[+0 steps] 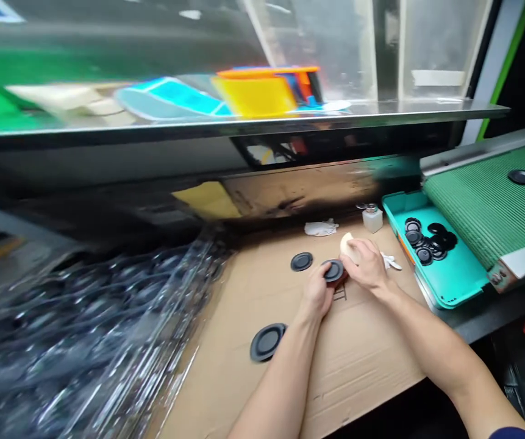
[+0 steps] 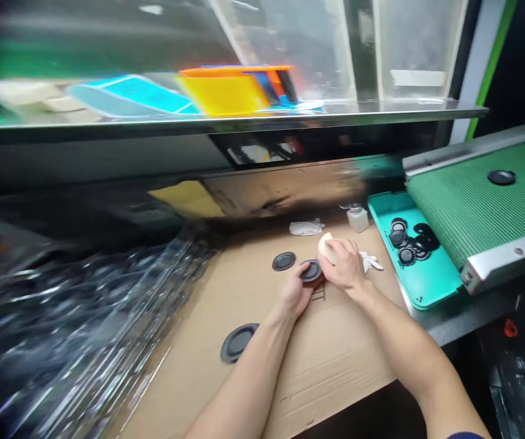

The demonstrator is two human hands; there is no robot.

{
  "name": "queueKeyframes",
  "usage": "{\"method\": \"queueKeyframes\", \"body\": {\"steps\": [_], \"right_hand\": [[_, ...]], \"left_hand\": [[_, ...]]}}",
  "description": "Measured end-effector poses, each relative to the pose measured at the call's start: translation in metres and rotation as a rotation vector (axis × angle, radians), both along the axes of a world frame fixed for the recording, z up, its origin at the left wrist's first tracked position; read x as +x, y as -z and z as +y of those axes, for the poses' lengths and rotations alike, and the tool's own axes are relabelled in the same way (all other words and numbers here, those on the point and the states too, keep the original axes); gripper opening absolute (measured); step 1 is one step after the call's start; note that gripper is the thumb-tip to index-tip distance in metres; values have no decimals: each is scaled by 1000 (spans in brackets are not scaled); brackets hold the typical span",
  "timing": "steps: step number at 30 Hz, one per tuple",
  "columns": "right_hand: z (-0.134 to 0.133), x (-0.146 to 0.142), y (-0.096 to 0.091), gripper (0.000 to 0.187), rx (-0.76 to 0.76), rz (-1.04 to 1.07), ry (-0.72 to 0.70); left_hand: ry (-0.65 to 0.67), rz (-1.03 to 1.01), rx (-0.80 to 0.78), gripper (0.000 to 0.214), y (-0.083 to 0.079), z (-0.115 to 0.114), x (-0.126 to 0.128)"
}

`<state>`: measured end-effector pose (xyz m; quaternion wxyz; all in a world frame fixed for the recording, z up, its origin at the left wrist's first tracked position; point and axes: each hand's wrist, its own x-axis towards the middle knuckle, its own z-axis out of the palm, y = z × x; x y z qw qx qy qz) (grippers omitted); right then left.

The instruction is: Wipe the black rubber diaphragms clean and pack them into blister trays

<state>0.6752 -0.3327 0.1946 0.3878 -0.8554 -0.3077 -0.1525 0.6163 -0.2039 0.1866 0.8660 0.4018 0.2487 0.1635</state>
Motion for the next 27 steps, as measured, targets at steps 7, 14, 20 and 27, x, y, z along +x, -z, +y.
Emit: {"method": "queueKeyframes", "body": {"steps": [7,14,20,27], "right_hand": [[16,-35,8,42,-193,-55,-191],[21,-28,19,41,-97,-88,-104],[25,-39,17,38,-125,-97,-139],[25,-36,18,41,-147,-103,-102]], "left_hand": [[182,-198,-416,48,-6,15,-4],[171,-166,-551,32,-3,12,0],[172,-147,-558,30,-3,14,-2],[164,-162,-542,33,-1,7,3]]}}
